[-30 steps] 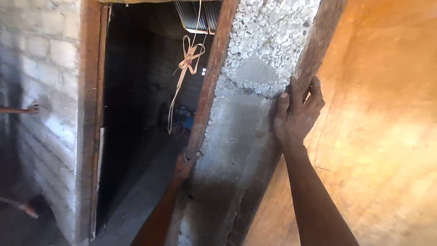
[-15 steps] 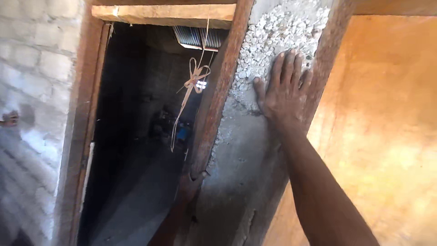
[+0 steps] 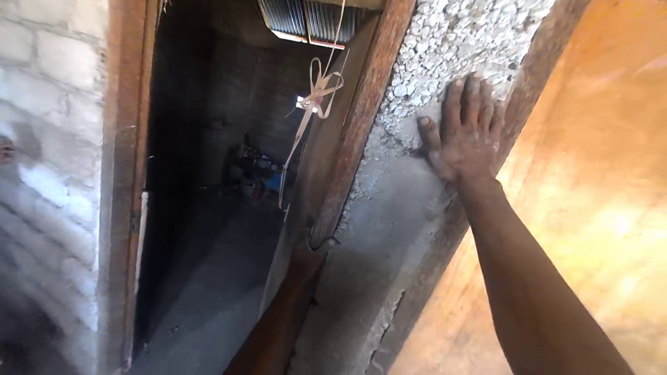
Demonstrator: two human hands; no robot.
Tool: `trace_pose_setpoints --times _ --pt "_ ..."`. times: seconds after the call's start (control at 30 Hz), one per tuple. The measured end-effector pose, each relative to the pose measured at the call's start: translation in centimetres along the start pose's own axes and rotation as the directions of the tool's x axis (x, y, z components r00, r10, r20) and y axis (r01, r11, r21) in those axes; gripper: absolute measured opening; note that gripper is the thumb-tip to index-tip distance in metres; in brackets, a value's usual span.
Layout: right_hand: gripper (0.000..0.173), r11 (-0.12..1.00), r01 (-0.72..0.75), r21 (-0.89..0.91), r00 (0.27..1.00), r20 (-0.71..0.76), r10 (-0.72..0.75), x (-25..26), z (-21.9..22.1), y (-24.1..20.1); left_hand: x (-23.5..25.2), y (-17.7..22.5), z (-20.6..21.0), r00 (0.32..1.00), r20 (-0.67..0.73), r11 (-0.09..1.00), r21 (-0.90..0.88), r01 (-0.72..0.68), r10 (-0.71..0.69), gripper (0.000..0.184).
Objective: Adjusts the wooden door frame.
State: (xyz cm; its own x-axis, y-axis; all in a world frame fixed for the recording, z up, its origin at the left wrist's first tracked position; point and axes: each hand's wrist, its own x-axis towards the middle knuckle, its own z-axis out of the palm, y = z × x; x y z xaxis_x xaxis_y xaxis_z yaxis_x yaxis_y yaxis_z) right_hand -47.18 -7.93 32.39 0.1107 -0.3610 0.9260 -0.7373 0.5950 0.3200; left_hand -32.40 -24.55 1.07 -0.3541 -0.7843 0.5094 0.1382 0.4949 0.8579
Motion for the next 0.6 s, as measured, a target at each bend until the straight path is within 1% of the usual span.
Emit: trace_pose_setpoints --times 0.03,0.1,0.13,0.17,0.23,0.3,0.33,0.43,0.53,0.6 --pt "0.084 0.999 -0.033 0.037 0.998 -0.047 0.035 -0.8 0.1 0.2 0.1 -0.1 -0.1 1.0 0.015 1.0 -0.011 -0.004 0.004 0.079" --pt "0.076 0.977 -0.15 0.148 0.973 -0.153 0.173 -3.2 0.4 0.9 0.3 -0.3 0.0 1.0 0.023 1.0 -0.023 -0.015 0.016 0.081" --pt "0.074 0.951 -0.228 0.209 0.944 -0.193 0.269 -4.7 0.8 1.2 0.4 -0.4 0.0 0.999 0.015 0.999 -0.024 -0.032 0.032 0.082" --pt "0.072 0.911 -0.314 0.268 0.907 -0.2 0.371 -6.2 1.3 1.6 0.5 -0.5 0.1 0.999 0.01 0.998 -0.025 -0.053 0.053 0.082" --pt "0.071 0.789 -0.464 0.403 0.825 -0.129 0.551 -9.5 2.2 2.0 0.7 -1.0 0.3 0.995 0.009 0.994 -0.034 -0.103 0.103 0.081" --pt "0.076 0.652 -0.579 0.49 0.754 0.017 0.657 -11.9 2.7 1.7 1.0 -1.7 0.5 0.993 0.02 0.993 -0.044 -0.113 0.114 0.078" --pt "0.079 0.624 -0.61 0.488 0.738 0.061 0.672 -12.8 2.9 1.3 1.0 -1.8 0.4 0.995 0.024 0.994 -0.05 -0.098 0.099 0.075" --pt "0.084 0.665 -0.602 0.443 0.755 0.045 0.654 -15.2 3.6 0.4 0.7 -1.5 0.3 0.998 0.061 0.997 -0.071 -0.021 0.026 0.068" --pt "0.087 0.72 -0.574 0.391 0.789 0.026 0.614 -17.0 4.0 0.4 0.6 -1.3 0.3 0.998 0.065 0.999 -0.039 -0.007 0.01 0.071" --pt "0.087 0.715 -0.58 0.39 0.788 0.047 0.614 -17.3 4.1 0.4 0.5 -1.4 0.2 0.998 0.065 1.0 -0.022 0.001 0.0 0.072"
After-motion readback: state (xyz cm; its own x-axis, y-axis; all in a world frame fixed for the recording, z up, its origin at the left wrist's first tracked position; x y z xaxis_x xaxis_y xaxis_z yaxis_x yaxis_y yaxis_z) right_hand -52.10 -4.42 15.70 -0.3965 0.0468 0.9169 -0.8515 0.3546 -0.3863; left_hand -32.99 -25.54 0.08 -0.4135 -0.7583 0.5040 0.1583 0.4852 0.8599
